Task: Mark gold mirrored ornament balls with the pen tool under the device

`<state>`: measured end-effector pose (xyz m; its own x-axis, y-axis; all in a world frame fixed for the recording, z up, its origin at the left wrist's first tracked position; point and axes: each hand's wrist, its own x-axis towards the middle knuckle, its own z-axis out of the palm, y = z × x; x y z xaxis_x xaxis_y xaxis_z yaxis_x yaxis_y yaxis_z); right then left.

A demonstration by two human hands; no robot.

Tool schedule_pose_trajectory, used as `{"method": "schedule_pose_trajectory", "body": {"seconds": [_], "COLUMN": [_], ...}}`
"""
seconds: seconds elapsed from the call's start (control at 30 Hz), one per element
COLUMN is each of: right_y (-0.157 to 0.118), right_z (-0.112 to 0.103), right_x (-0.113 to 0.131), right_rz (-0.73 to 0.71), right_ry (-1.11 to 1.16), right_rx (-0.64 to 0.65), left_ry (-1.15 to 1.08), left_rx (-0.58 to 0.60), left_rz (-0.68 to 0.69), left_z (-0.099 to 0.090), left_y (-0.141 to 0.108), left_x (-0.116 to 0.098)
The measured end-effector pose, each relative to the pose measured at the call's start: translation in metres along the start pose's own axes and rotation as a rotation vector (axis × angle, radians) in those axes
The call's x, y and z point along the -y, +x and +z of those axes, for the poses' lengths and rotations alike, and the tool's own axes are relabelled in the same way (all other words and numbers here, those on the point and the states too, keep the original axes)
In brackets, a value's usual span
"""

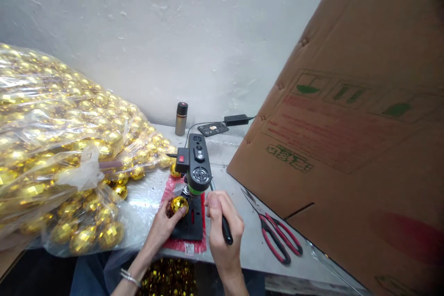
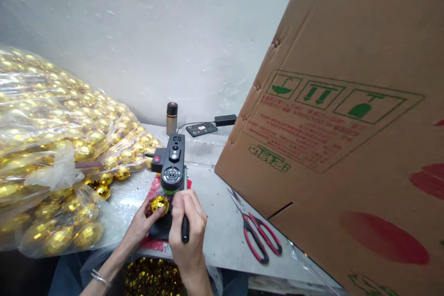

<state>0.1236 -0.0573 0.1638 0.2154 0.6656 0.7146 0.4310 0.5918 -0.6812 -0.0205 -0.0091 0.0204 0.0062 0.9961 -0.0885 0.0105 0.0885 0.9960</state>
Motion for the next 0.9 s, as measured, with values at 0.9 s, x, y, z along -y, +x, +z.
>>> {"method": "schedule_pose_trajectory", "body": {"seconds": [0.9], "right_y": [-0.005], "right_z": [0.0], "right_x": [-0.002], "right_rz": [-0.05], "right_ry": [-0.004], "right_rx": [-0.002], "left_ry": [0.598], "left_rx": [0.124], "left_rz": [0.327], "left_z": [0.008], "left_y": [-0.003], "left_x": [-0.008]}}
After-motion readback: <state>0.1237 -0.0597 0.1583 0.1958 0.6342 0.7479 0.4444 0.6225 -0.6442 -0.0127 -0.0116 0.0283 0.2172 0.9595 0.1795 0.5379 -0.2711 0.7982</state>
